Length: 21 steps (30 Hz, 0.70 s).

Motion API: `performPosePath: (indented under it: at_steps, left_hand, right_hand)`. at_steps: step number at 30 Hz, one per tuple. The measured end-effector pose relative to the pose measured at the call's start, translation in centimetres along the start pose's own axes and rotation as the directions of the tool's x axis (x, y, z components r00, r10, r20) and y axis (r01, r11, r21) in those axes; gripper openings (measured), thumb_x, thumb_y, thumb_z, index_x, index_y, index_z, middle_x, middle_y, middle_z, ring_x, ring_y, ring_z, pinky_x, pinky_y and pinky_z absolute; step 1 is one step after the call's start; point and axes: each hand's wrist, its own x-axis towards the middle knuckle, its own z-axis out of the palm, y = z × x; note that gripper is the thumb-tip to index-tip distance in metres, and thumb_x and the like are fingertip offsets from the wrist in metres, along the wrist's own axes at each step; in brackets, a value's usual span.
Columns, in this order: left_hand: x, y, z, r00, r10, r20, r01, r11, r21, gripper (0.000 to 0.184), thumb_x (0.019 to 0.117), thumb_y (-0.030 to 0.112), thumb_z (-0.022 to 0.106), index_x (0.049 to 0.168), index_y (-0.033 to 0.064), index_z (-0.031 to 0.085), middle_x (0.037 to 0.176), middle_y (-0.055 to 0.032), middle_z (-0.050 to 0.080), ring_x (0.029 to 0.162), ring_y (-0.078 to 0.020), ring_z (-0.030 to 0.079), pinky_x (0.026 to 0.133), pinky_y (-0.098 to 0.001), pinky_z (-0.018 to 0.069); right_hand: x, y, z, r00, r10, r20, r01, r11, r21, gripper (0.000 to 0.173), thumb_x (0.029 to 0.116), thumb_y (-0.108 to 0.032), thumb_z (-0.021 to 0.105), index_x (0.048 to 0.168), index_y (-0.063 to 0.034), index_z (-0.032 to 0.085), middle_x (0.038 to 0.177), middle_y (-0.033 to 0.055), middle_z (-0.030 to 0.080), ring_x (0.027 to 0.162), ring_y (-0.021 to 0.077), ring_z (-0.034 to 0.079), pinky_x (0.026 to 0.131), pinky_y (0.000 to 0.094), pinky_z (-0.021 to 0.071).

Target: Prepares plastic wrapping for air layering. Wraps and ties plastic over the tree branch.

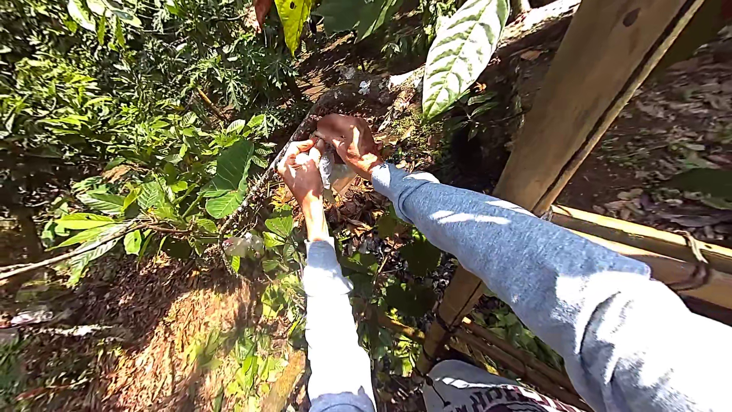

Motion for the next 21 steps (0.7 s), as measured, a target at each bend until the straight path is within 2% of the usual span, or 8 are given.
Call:
performPosePath:
  at_steps: [4, 7, 11, 13, 14, 16, 19, 21]
  left_hand:
    - [-2.1, -1.2, -0.1, 0.99, -0.138, -0.002, 0.137, 0.983, 0.118, 0.029, 0.1004, 0.013, 0.064, 0.129, 0.0101, 0.068, 0.123, -0.0075, 0.07, 0.108, -0.0178, 0.065, 0.091, -0.037, 0.0527]
    - [-0.1, -2.9, 0.6, 0.982, 0.186, -0.014, -0.182, 0.97, 0.162, 0.022, 0.0988, 0.008, 0.064, 0.119, 0.0108, 0.071, 0.116, -0.0054, 0.073, 0.103, -0.0154, 0.07, 0.088, -0.0336, 0.0586]
    - [-0.1, -4.0, 0.4, 0.912, 0.41, 0.034, -0.404, 0.876, 0.263, 0.021, 0.0988, 0.002, 0.059, 0.114, 0.0032, 0.074, 0.119, -0.0116, 0.071, 0.108, -0.0207, 0.069, 0.095, -0.0374, 0.0556]
    - [-1.0, -3.8, 0.1, 0.94, 0.337, 0.047, -0.336, 0.894, 0.297, 0.019, 0.0985, 0.002, 0.059, 0.111, 0.0006, 0.073, 0.119, -0.0138, 0.071, 0.11, -0.0232, 0.068, 0.097, -0.0377, 0.0551]
    - [-2.0, -3.0, -0.2, 0.986, 0.161, 0.048, -0.168, 0.937, 0.308, 0.019, 0.0993, 0.004, 0.06, 0.113, -0.0009, 0.072, 0.118, -0.0155, 0.071, 0.109, -0.0239, 0.068, 0.095, -0.0381, 0.0547]
    - [-3.0, -1.1, -0.8, 0.964, -0.259, 0.057, 0.23, 0.925, 0.302, 0.03, 0.1016, 0.011, 0.06, 0.129, 0.003, 0.066, 0.126, -0.0153, 0.068, 0.114, -0.0245, 0.064, 0.096, -0.0419, 0.0516]
    - [-1.3, -1.0, 0.0, 1.0, -0.026, 0.009, 0.024, 0.994, 0.108, 0.023, 0.0999, 0.017, 0.064, 0.121, 0.0121, 0.069, 0.112, -0.0063, 0.071, 0.097, -0.0162, 0.068, 0.08, -0.0327, 0.0577]
    - [0.2, -0.5, 0.5, 0.998, 0.056, 0.028, -0.056, 0.998, 0.022, 0.019, 0.0993, 0.015, 0.064, 0.118, 0.0114, 0.066, 0.107, -0.0044, 0.07, 0.094, -0.0131, 0.067, 0.077, -0.029, 0.0582]
  right_hand:
    - [-0.2, -1.0, -0.2, 0.998, 0.057, 0.007, -0.057, 0.996, -0.072, 0.021, 0.1014, -0.025, 0.062, 0.109, -0.0115, 0.076, 0.107, 0.0088, 0.075, 0.103, 0.0232, 0.07, 0.096, 0.0478, 0.0526]
    - [-0.5, -1.7, -0.3, 0.994, 0.107, 0.001, -0.106, 0.99, -0.088, 0.023, 0.102, -0.025, 0.061, 0.111, -0.0112, 0.076, 0.106, 0.0099, 0.076, 0.102, 0.0256, 0.071, 0.094, 0.0497, 0.0532]
    - [-0.4, -1.7, 0.0, 0.987, 0.162, 0.007, -0.161, 0.982, -0.096, 0.023, 0.1016, -0.026, 0.062, 0.11, -0.0113, 0.077, 0.106, 0.0104, 0.075, 0.103, 0.0265, 0.071, 0.094, 0.0498, 0.0537]
    - [-0.2, -1.4, -0.2, 0.985, 0.164, 0.051, -0.16, 0.984, -0.075, 0.024, 0.1024, -0.025, 0.061, 0.113, -0.0086, 0.076, 0.109, 0.0126, 0.075, 0.105, 0.0277, 0.071, 0.097, 0.0491, 0.0531]
    - [-0.1, -1.3, -0.3, 0.984, 0.163, 0.076, -0.159, 0.986, -0.059, 0.026, 0.1031, -0.024, 0.06, 0.115, -0.0061, 0.074, 0.109, 0.0146, 0.074, 0.105, 0.0288, 0.07, 0.098, 0.0495, 0.0525]
    - [0.1, -0.7, -0.4, 0.976, 0.178, 0.125, -0.169, 0.983, -0.074, 0.03, 0.1036, -0.024, 0.057, 0.123, -0.0049, 0.067, 0.111, 0.0154, 0.073, 0.105, 0.0292, 0.07, 0.096, 0.0513, 0.0538]
    - [-0.1, -0.5, -0.7, 0.962, 0.19, 0.195, -0.177, 0.981, -0.086, 0.054, 0.092, -0.021, 0.066, 0.141, -0.0042, 0.052, 0.111, 0.0131, 0.071, 0.103, 0.027, 0.07, 0.092, 0.0505, 0.0559]
    - [-0.5, -0.8, -0.9, 0.965, 0.145, 0.216, -0.134, 0.989, -0.067, 0.06, 0.0876, -0.018, 0.073, 0.141, -0.0023, 0.05, 0.114, 0.0146, 0.069, 0.104, 0.0278, 0.069, 0.094, 0.0491, 0.0553]
